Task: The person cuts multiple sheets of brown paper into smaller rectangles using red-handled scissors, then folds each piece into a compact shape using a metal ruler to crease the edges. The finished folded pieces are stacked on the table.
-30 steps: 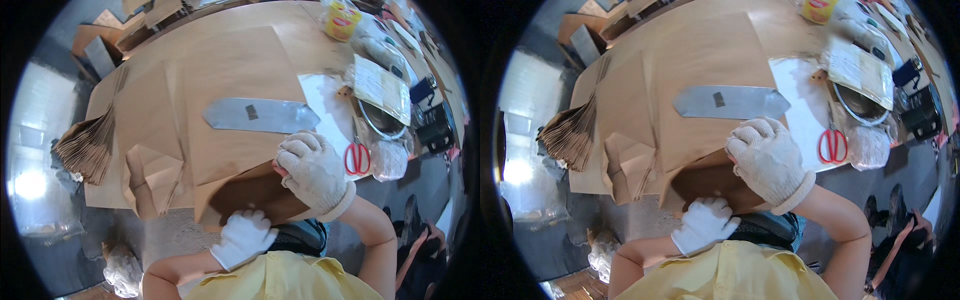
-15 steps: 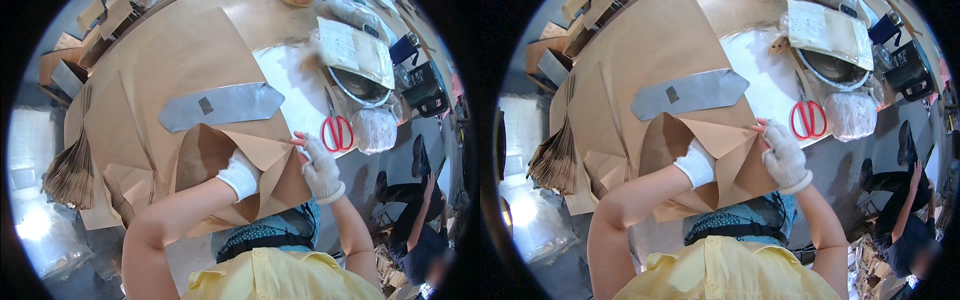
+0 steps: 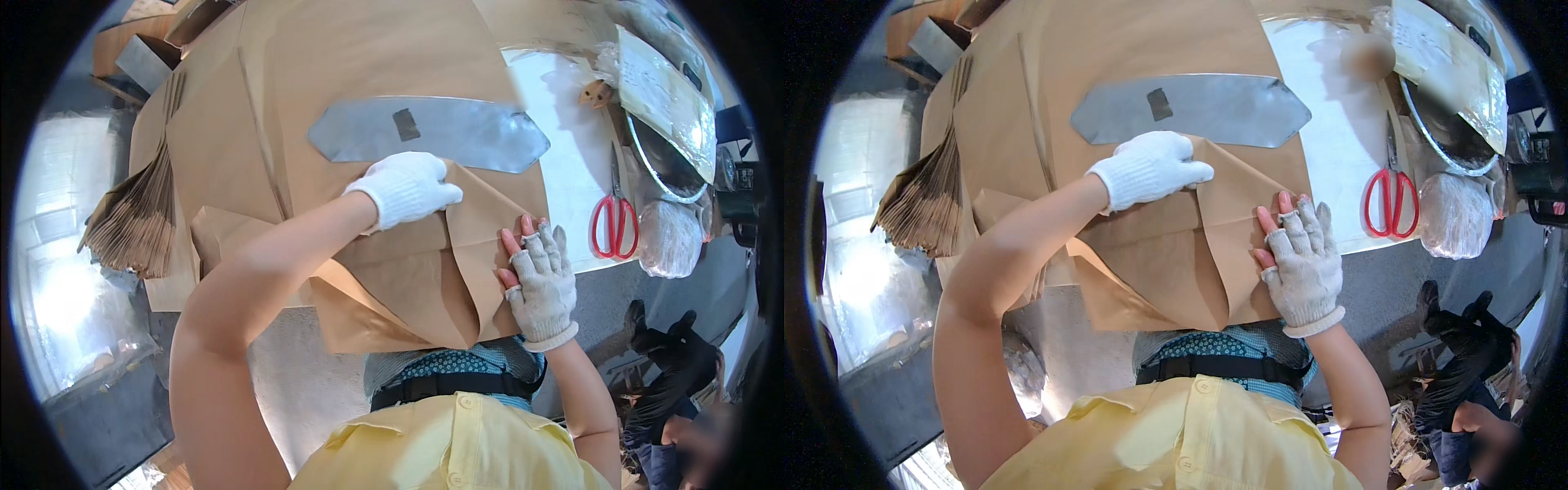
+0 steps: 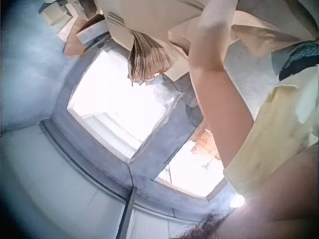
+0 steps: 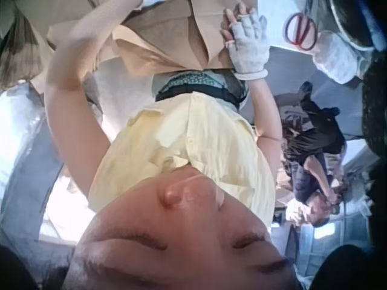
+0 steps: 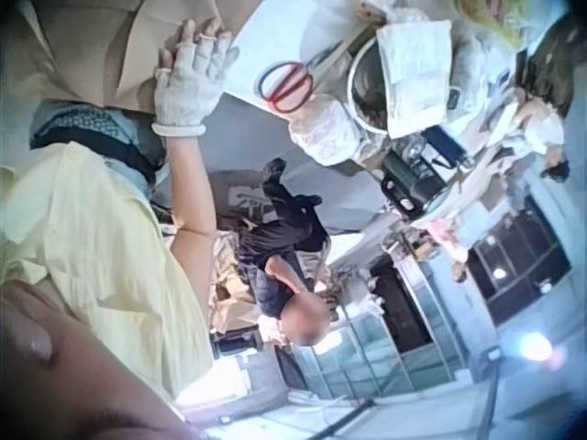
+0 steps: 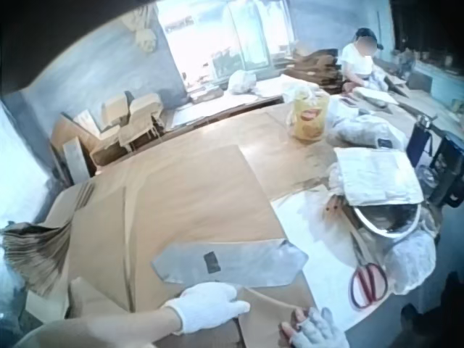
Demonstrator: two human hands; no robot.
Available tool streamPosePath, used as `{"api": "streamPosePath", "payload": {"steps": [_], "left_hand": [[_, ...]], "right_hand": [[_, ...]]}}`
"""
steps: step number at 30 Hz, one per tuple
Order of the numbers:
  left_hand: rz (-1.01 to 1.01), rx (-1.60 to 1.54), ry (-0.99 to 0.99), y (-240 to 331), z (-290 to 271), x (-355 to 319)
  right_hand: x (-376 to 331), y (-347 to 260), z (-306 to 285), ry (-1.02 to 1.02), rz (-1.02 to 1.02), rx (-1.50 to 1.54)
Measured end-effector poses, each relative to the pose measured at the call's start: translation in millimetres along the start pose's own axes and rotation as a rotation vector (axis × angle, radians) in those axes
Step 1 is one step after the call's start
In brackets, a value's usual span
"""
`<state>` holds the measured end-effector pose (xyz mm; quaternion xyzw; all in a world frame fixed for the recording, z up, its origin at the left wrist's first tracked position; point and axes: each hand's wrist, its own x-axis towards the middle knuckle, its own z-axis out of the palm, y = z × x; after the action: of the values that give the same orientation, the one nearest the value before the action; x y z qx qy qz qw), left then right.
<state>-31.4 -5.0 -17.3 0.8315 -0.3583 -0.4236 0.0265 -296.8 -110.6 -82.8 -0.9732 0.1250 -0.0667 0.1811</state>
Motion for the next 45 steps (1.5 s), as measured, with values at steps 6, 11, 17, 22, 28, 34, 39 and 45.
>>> {"api": "streamPosePath", "payload": {"steps": [6,11,17,22,28,34,39,45], "left_hand": [[0.080,0.178,0.142,-1,22,5],[0.070,0.177,0.194,-4,26,-5],[0.294,-0.704,0.554,-22,0,-115],[0.215,-0.528,0.809,-104,89,-137],[0.285,-0.393,0.919,-130,123,-109],[0.260,-0.377,0.880,-132,126,-105],[0.072,-0.152,0.915,-117,138,-93],[0.060,-0.122,0.857,-117,136,-94]], "right_hand": [[-32,-37,4,-0.165,-0.334,0.022],[21,-18,-5,-0.255,-0.289,0.054],[43,-15,9,-0.051,-0.135,-0.073],[87,-16,5,-0.145,-0.312,-0.074],[138,-27,26,-0.073,-0.449,-0.024],[64,-56,22,-0.329,-0.876,0.376],[47,-55,10,-0.581,-0.999,0.395],[46,-55,14,-0.571,-0.988,0.484]]}}
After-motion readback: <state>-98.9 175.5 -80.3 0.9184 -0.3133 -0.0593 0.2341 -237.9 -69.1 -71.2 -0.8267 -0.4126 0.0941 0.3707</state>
